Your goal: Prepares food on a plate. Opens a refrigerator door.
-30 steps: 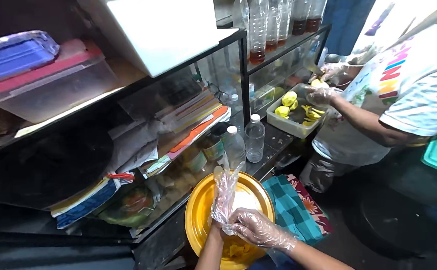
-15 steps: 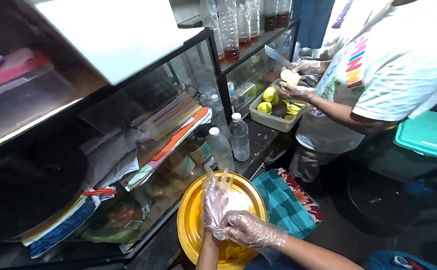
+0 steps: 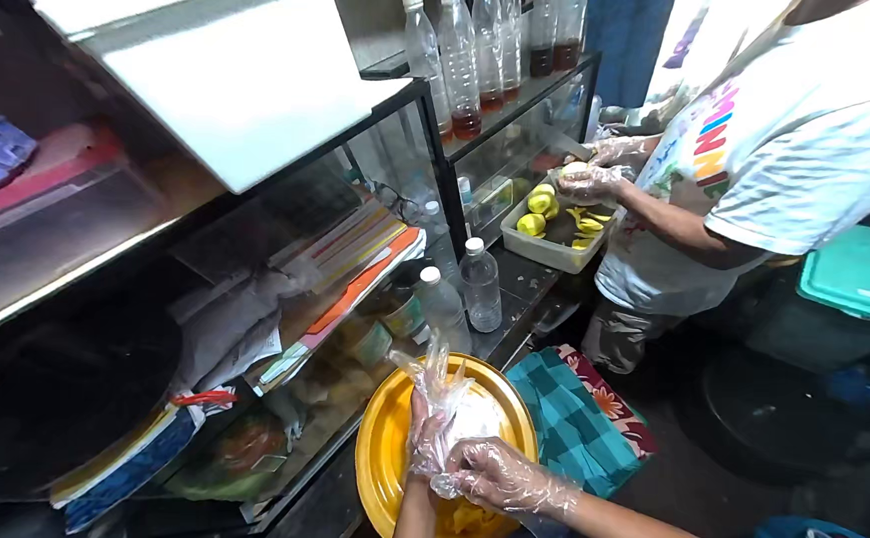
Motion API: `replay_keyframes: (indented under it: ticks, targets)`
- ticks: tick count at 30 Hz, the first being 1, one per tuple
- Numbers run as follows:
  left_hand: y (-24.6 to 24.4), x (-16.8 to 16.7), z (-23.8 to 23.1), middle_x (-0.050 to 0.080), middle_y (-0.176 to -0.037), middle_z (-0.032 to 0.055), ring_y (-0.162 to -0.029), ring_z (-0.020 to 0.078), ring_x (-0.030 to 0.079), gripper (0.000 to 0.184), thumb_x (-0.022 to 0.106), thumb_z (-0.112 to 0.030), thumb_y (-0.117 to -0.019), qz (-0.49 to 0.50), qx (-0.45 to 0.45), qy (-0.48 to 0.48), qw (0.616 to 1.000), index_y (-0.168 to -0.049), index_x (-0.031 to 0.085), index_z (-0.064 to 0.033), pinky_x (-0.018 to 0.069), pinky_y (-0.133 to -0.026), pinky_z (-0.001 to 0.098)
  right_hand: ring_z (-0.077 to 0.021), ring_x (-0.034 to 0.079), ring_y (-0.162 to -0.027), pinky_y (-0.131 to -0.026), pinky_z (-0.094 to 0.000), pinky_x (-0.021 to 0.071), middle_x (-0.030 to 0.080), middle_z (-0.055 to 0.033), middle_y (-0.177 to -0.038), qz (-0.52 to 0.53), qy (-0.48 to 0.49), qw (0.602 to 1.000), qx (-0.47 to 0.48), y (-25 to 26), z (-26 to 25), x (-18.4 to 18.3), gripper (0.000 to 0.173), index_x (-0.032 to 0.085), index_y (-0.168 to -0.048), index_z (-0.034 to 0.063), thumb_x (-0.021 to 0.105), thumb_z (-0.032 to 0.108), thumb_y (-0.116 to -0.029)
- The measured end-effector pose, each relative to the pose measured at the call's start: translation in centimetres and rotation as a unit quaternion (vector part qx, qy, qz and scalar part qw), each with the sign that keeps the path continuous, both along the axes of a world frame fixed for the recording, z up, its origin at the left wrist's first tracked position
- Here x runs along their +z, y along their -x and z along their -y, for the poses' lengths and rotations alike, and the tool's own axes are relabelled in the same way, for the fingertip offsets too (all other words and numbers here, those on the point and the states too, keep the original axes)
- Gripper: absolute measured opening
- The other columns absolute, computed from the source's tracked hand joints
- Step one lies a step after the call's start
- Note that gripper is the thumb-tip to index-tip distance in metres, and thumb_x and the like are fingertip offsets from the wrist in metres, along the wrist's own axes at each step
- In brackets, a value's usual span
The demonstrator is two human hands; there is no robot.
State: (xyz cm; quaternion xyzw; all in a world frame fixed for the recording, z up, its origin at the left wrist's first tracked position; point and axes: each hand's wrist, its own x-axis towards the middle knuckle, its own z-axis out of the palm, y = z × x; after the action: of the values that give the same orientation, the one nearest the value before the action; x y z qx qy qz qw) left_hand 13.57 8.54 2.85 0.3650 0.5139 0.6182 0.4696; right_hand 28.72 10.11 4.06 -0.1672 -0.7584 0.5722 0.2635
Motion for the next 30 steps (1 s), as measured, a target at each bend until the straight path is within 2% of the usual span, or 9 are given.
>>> replay_keyframes:
  ticks: [4,6,9,12,15,19,22,27,30]
  targets:
    - [0.4,-0.1,-0.2,0.016,-0.166,0.021,-0.149,0.0183,0.029,0.085,0.049,-0.03,-0.096,-0.045,-0.007,-0.012,0.999,-0.16,0.003,0.0029,0.0339,-0.118,0.0327,-0.0179,0.065,-0.08,-0.077,-0.0307,0.0535,0.069,-0.0179,-0.092,-0.001,-0.019,1.0,0.003,-0.1,-0.3,-0.1,0.022,0.068,-0.102,-0.0078,0.06,0.012,-0.1]
    - [0.0,0.5,-0.5,0.022,-0.165,0.0216,-0.146,0.0202,0.035,0.064,0.036,-0.021,-0.1057,-0.057,0.027,0.014,0.998,-0.16,0.012,0.0034,0.0365,-0.115,0.0337,-0.0206,0.066,-0.083,-0.079,-0.0329,0.0535,0.069,-0.0193,-0.093,0.002,-0.036,0.999,0.007,-0.1,-0.4,-0.2,0.021,0.068,-0.102,-0.0084,0.059,0.01,-0.0992]
    - [-0.4,0.7,-1.3,0.038,-0.156,0.0131,-0.134,0.0122,0.046,0.05,0.022,-0.024,-0.1122,-0.003,0.062,0.048,0.997,-0.157,0.025,-0.0018,0.0429,-0.108,0.0282,-0.0254,0.066,-0.087,-0.082,-0.0369,0.0537,0.068,-0.0215,-0.096,0.027,-0.054,0.998,0.017,0.0,-0.6,0.0,0.02,0.068,-0.103,-0.0089,0.058,0.008,-0.0992]
    - [0.0,0.0,-1.4,0.026,-0.164,0.0127,-0.147,0.0095,0.031,0.057,0.016,-0.03,-0.112,0.037,0.023,-0.003,0.999,-0.16,0.013,0.0003,0.0284,-0.119,0.0245,-0.0253,0.065,-0.087,-0.082,-0.0363,0.0531,0.067,-0.0211,-0.096,0.034,-0.063,0.997,0.028,0.2,-0.6,-0.1,0.02,0.067,-0.102,-0.0083,0.057,0.008,-0.0995]
    - [-0.5,0.7,-1.5,0.014,-0.169,0.0117,-0.153,0.0118,0.02,0.071,0.014,-0.049,-0.1095,0.092,0.02,-0.031,0.995,-0.162,0.004,-0.0024,0.0221,-0.123,0.0281,-0.0249,0.066,-0.086,-0.082,-0.0356,0.0535,0.068,-0.021,-0.095,0.022,-0.072,0.997,0.028,0.6,-0.3,0.0,0.019,0.068,-0.1,-0.008,0.058,0.008,-0.0984]
    - [-0.6,1.1,-1.3,0.026,-0.166,0.014,-0.15,0.0183,0.032,0.102,0.013,-0.08,-0.0943,0.109,0.015,-0.034,0.993,-0.162,0.014,-0.003,0.032,-0.119,0.0358,-0.0258,0.066,-0.088,-0.083,-0.0362,0.0537,0.068,-0.0218,-0.096,0.022,-0.08,0.996,0.03,0.8,-0.3,0.3,0.02,0.068,-0.101,-0.0086,0.058,0.008,-0.0992]
    - [-0.1,1.5,-1.2,0.032,-0.162,0.0139,-0.141,0.0242,0.043,0.115,0.018,-0.094,-0.0805,0.156,-0.005,-0.003,0.988,-0.164,0.013,-0.0141,0.0431,-0.108,0.0454,-0.0221,0.066,-0.085,-0.081,-0.0328,0.0539,0.069,-0.0203,-0.095,0.005,-0.065,0.998,0.022,1.0,0.0,0.2,0.021,0.068,-0.102,-0.008,0.058,0.009,-0.0989]
    - [1.1,2.0,-0.2,0.034,-0.162,0.0151,-0.136,0.0361,0.051,0.114,0.014,-0.097,-0.0767,0.261,-0.029,-0.017,0.965,-0.164,0.015,-0.0229,0.0543,-0.096,0.055,-0.0059,0.064,-0.08,-0.076,-0.023,0.0548,0.069,-0.007,-0.092,-0.014,0.063,0.995,-0.073,-0.8,0.7,0.3,0.028,0.068,-0.11,-0.0023,0.064,0.023,-0.0996]
    - [1.8,2.3,0.5,0.038,-0.159,0.017,-0.132,0.0402,0.054,0.112,0.013,-0.094,-0.0797,0.293,-0.029,-0.031,0.955,-0.163,0.018,-0.02,0.0564,-0.091,0.0574,-0.0097,0.063,-0.089,-0.083,-0.0293,0.0553,0.065,-0.0084,-0.101,-0.008,0.171,0.96,-0.222,-1.9,-0.1,-0.4,0.033,0.061,-0.12,-0.0033,0.057,0.025,-0.1023]
